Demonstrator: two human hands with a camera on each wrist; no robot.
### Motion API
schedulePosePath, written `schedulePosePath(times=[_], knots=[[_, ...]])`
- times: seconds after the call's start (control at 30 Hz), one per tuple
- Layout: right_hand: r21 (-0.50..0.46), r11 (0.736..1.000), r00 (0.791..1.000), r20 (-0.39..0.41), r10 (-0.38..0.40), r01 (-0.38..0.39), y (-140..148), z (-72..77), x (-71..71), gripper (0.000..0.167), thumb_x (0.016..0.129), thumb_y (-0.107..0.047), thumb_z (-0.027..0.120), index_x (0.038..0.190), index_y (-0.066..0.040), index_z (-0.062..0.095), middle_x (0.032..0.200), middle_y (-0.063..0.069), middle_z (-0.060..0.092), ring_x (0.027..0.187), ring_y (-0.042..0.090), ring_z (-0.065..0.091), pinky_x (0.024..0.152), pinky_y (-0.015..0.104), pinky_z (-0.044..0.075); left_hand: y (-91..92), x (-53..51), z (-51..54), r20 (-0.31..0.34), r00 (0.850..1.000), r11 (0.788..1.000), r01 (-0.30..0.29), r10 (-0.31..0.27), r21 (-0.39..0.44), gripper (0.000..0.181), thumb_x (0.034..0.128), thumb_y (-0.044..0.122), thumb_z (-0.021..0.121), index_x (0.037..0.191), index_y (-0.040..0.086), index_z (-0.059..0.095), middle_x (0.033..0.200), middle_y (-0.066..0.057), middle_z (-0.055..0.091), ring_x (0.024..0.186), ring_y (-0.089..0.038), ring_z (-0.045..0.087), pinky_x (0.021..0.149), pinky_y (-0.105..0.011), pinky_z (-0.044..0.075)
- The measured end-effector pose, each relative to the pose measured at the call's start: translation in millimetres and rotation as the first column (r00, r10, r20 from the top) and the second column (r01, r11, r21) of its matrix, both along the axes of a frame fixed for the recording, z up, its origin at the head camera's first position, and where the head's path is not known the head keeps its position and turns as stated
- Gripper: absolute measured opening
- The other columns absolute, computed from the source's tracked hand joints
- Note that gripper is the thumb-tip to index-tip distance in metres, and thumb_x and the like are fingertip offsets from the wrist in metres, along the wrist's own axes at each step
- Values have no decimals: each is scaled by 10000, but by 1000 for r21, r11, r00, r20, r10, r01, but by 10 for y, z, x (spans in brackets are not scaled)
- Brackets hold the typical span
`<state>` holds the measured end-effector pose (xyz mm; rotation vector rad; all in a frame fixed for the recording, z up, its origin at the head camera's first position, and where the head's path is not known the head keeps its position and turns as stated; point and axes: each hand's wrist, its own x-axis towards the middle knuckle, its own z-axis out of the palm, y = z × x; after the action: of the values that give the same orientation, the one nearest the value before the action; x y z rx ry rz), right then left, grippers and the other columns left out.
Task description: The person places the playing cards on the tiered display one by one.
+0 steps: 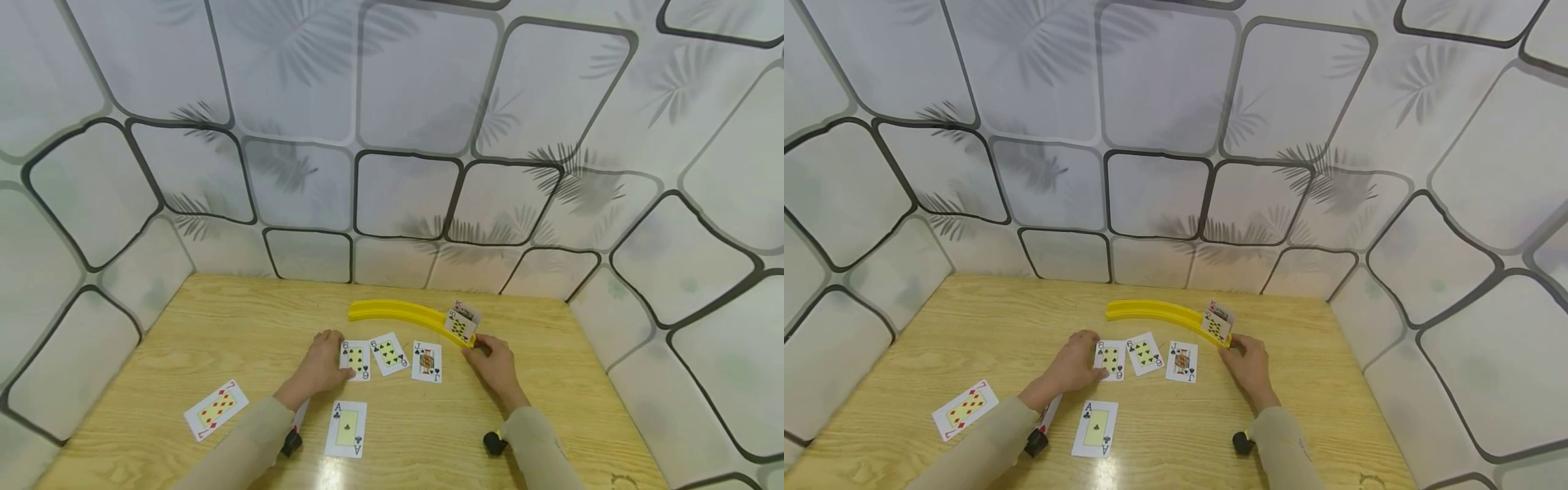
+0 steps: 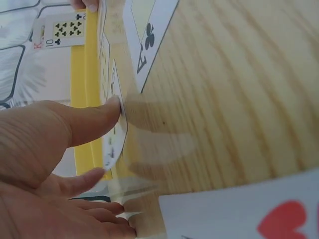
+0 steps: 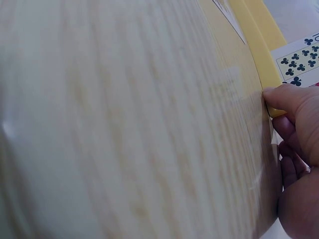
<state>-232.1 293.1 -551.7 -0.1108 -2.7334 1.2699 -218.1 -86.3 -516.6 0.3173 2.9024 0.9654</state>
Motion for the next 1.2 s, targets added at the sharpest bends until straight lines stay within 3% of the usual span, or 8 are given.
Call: schedulePosePath(times=[0.2, 0.37, 0.5, 0.7, 0.97, 1.2], knots=[[9, 1000, 1000, 7, -2, 2, 9, -11, -6, 505, 965, -205, 775, 1372, 59, 637, 1324, 252, 672, 1345, 430, 509, 1200, 631, 349, 7, -3, -54, -26, 999, 994, -23, 26, 110, 595, 863, 46, 850, 1352, 4, 514, 1324, -252, 617, 1223, -388, 617, 1068, -541, 533], [9, 1000, 1000, 18, -8, 8, 20, -20, -10, 521, 963, -216, 773, 1384, 55, 630, 1330, 247, 668, 1345, 419, 503, 1202, 621, 351, -1, -27, -64, -68, 998, 978, 10, 4, 207, 362, 936, -15, 747, 1222, 50, 534, 1113, -170, 716, 924, -231, 649, 819, -402, 563], [19, 1000, 1000, 4, -9, 9, 21, -26, -18, 518, 957, -211, 780, 1373, 62, 637, 1307, 250, 681, 1322, 428, 514, 1184, 632, 361, -17, -48, -40, -71, 997, 954, 42, -21, 298, 307, 953, -34, 720, 1189, 64, 550, 967, -90, 737, 832, -138, 634, 758, -314, 551], [11, 1000, 1000, 3, -8, 8, 18, -27, -13, 512, 960, -208, 781, 1374, 58, 638, 1307, 242, 687, 1342, 421, 510, 1196, 631, 343, -41, -76, 28, -40, 997, 906, 81, -71, 416, 400, 968, -35, 704, 1343, 32, 580, 904, -33, 702, 803, -116, 652, 738, -256, 557], [8, 1000, 1000, 23, -7, 7, 31, -37, -20, 516, 967, -216, 771, 1384, 53, 629, 1336, 243, 669, 1357, 414, 497, 1214, 624, 329, -16, -138, 90, -112, 993, 916, 71, -29, 394, 223, 972, 3, 722, 1184, 66, 703, 1006, -64, 738, 902, -184, 700, 830, -368, 611], [13, 1000, 1000, 23, -9, 8, 18, -15, -20, 529, 966, -214, 771, 1387, 68, 619, 1336, 255, 664, 1360, 430, 495, 1211, 639, 327, 52, -207, 136, -136, 990, 914, 85, -33, 398, 154, 1002, 38, 697, 1151, 76, 710, 1017, -68, 736, 922, -187, 690, 843, -368, 611]])
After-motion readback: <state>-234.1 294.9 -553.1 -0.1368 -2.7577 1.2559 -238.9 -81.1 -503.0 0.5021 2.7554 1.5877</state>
